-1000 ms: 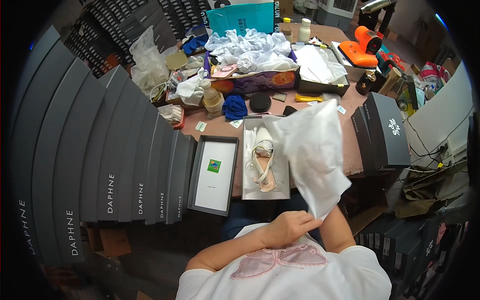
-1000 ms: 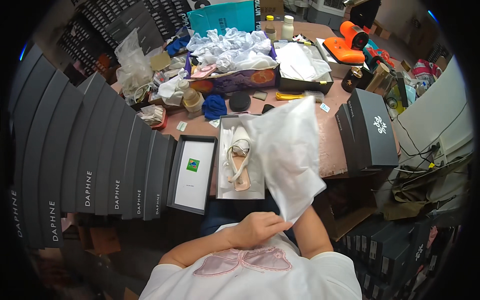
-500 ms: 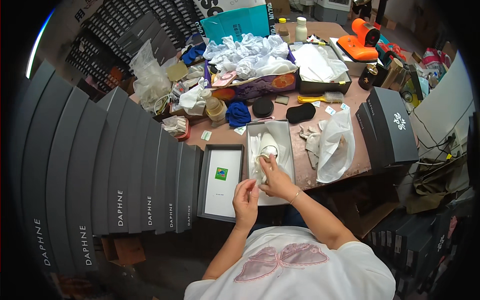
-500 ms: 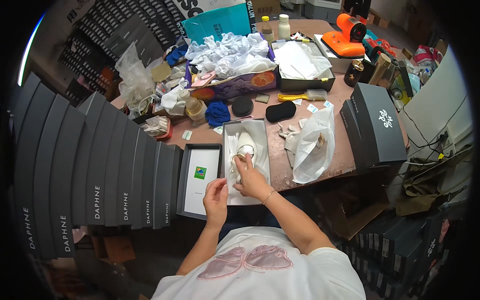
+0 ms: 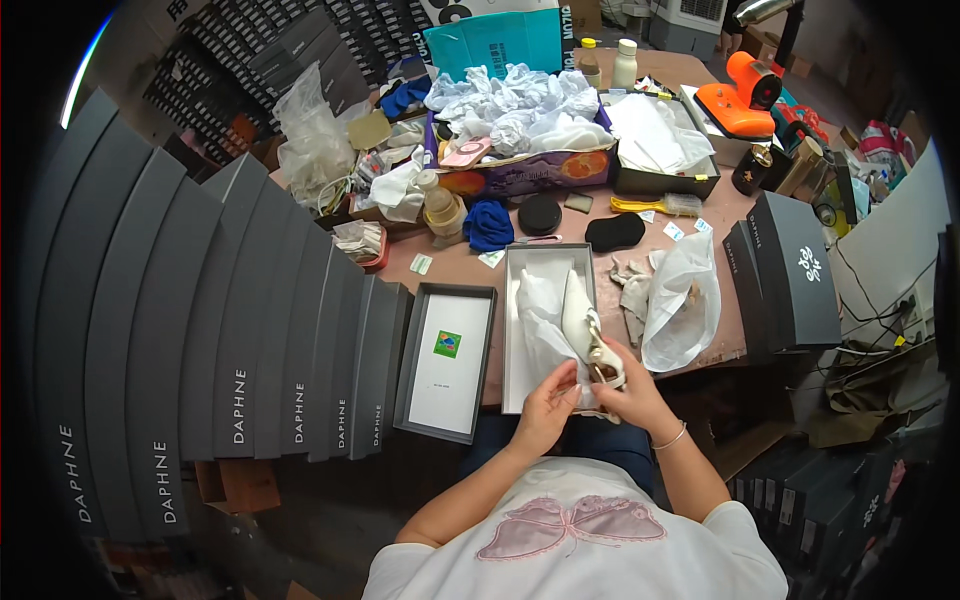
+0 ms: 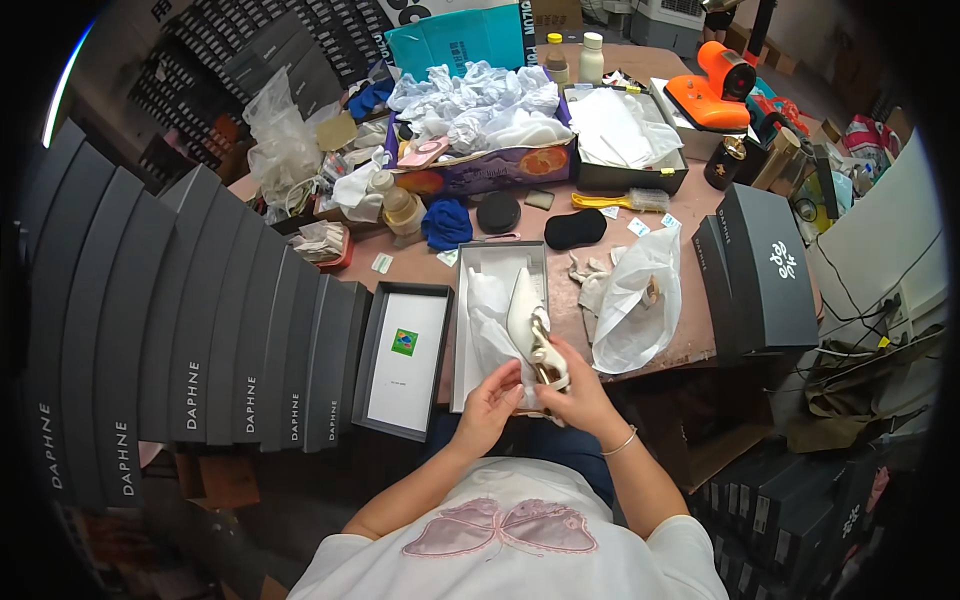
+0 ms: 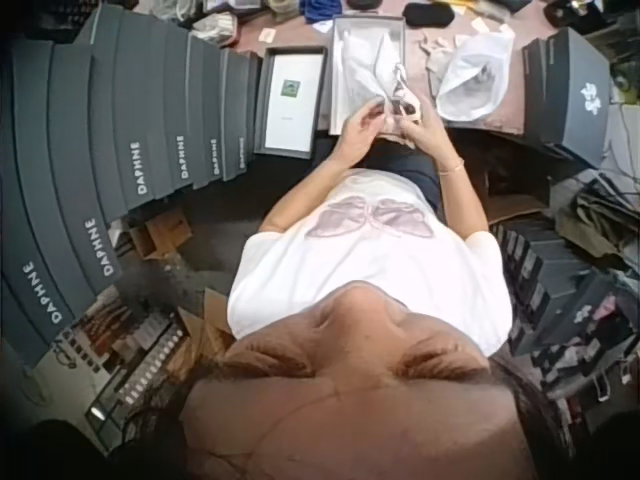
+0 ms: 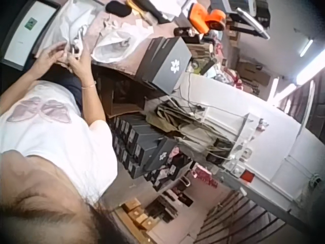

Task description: Packing pairs of high-heeled shoes into boxes with protective tissue paper.

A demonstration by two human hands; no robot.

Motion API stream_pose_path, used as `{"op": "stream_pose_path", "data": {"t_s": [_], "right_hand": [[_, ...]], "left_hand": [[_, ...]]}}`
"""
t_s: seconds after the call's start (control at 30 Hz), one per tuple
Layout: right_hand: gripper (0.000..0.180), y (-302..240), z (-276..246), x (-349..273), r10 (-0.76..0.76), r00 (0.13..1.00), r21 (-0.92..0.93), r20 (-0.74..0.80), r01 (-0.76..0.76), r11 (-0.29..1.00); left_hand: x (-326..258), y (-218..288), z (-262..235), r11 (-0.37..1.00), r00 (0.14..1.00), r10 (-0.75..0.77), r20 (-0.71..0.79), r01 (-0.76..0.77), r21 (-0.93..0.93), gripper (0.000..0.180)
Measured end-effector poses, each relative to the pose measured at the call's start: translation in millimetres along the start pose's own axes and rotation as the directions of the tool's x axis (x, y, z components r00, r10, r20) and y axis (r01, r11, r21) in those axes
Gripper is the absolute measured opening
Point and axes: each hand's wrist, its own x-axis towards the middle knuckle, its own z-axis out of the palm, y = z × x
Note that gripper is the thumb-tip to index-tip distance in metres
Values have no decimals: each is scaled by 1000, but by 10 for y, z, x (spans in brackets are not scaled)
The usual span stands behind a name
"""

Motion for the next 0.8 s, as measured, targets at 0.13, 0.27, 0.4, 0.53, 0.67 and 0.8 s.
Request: {"op": "stream_pose_path", "data": {"t_s": [0.13,0.27,0.4,0.53,0.67,0.8], "right_hand": [[48,88,-260,-208,235,968,724,85,-222,653],[54,75,-325,-282,120,981,814,154,-195,547],[55,73,-310,-391,130,990,845,46,-108,524],[58,-58,-430,-495,77,995,906,-70,31,422],[68,-447,-625,-511,-123,983,954,-134,162,251],[72,-791,-655,-439,-347,937,980,-41,105,167]], "left_hand": [[419,739,-481,688,865,486,-124,-291,665,23],[1392,786,-1052,604,907,419,-32,-252,756,36],[1931,825,-934,389,931,-284,228,-105,915,31],[1987,1088,-1017,624,941,78,330,-304,720,24],[1516,2314,-475,440,714,619,326,-660,609,11],[831,2172,-245,66,545,632,551,-746,662,14]]}}
